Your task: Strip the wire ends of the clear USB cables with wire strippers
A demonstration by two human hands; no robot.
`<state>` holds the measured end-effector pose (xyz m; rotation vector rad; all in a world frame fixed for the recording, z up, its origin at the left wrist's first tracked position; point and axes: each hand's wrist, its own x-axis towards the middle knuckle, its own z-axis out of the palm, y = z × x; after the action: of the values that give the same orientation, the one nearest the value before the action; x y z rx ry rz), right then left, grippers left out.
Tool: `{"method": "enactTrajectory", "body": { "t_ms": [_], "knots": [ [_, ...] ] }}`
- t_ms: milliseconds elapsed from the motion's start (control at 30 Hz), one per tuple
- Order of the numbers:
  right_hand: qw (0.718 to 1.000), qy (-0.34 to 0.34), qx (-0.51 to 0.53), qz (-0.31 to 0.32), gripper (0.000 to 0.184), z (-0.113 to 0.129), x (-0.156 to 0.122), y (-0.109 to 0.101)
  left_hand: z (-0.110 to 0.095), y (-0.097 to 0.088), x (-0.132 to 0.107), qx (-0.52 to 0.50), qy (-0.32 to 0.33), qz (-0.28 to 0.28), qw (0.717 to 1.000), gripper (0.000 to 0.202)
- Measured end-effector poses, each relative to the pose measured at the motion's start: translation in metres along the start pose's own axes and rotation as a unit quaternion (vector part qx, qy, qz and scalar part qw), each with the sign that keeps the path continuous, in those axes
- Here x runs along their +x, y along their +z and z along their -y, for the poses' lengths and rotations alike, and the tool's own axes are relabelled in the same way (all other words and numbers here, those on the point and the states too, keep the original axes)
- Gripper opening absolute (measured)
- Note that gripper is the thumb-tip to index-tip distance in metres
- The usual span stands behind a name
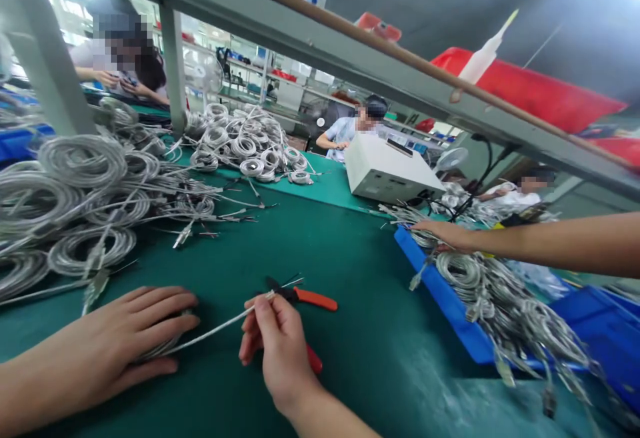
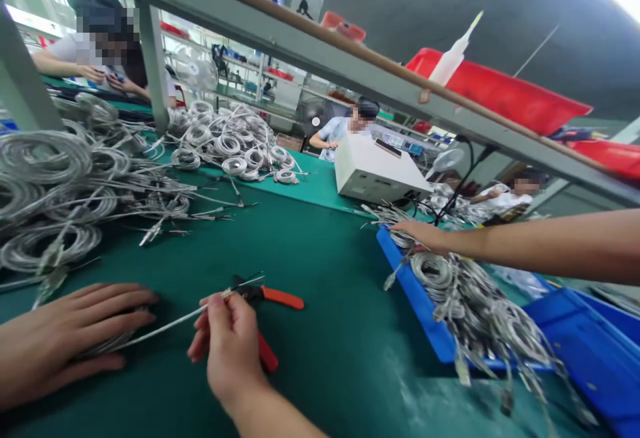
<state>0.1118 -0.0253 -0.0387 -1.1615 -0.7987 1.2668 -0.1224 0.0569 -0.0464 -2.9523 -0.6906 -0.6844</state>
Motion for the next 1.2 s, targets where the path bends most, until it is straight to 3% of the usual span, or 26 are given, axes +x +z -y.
{"method": "enactTrajectory", "body": {
  "t_ms": [100,200,300,367,433,500,567,633,767,967,1200],
  "knots": [
    [1.0,-0.006,0.004,0.007,0.052,0.001,0.001,-0.001,0.004,-0.003,0.002,0.021,0.028,0.023,0.999,0.036],
    [1.0,-0.021,0.008,0.014,0.05,0.004,0.0,0.0,0.003,-0.018,0.007,0.004,0.041,0.08,0.996,0.037],
    [0.998,-0.053,0.003,0.019,0.043,0.008,-0.001,0.001,-0.014,-0.037,0.022,-0.061,-0.003,0.136,0.989,0.047],
    [0.998,-0.06,0.02,0.015,0.037,0.01,-0.002,-0.001,-0.032,-0.041,0.042,-0.129,-0.073,0.137,0.979,0.049],
    [0.997,-0.07,0.031,-0.002,0.033,0.013,-0.003,-0.005,-0.051,-0.037,0.068,-0.238,-0.184,0.107,0.948,0.042],
    [0.995,-0.087,0.028,-0.03,0.031,0.018,-0.003,-0.009,-0.066,-0.025,0.094,-0.37,-0.246,0.091,0.891,0.039],
    [0.993,-0.102,0.02,-0.057,0.03,0.023,-0.003,-0.013,-0.074,-0.01,0.114,-0.503,-0.261,0.086,0.82,0.039],
    [0.991,-0.108,0.014,-0.072,0.029,0.028,-0.002,-0.017,-0.079,0.005,0.125,-0.584,-0.254,0.093,0.766,0.039],
    [0.993,-0.091,0.006,-0.077,0.028,0.031,-0.001,-0.021,-0.084,0.023,0.121,-0.664,-0.262,0.091,0.694,0.035],
    [0.996,-0.058,0.014,-0.065,0.018,0.03,0.004,-0.022,-0.086,0.029,0.112,-0.669,-0.304,0.043,0.677,0.029],
    [0.997,-0.042,0.005,-0.065,0.015,0.03,0.006,-0.024,-0.084,0.027,0.116,-0.687,-0.343,0.028,0.639,0.03]
  ]
}}
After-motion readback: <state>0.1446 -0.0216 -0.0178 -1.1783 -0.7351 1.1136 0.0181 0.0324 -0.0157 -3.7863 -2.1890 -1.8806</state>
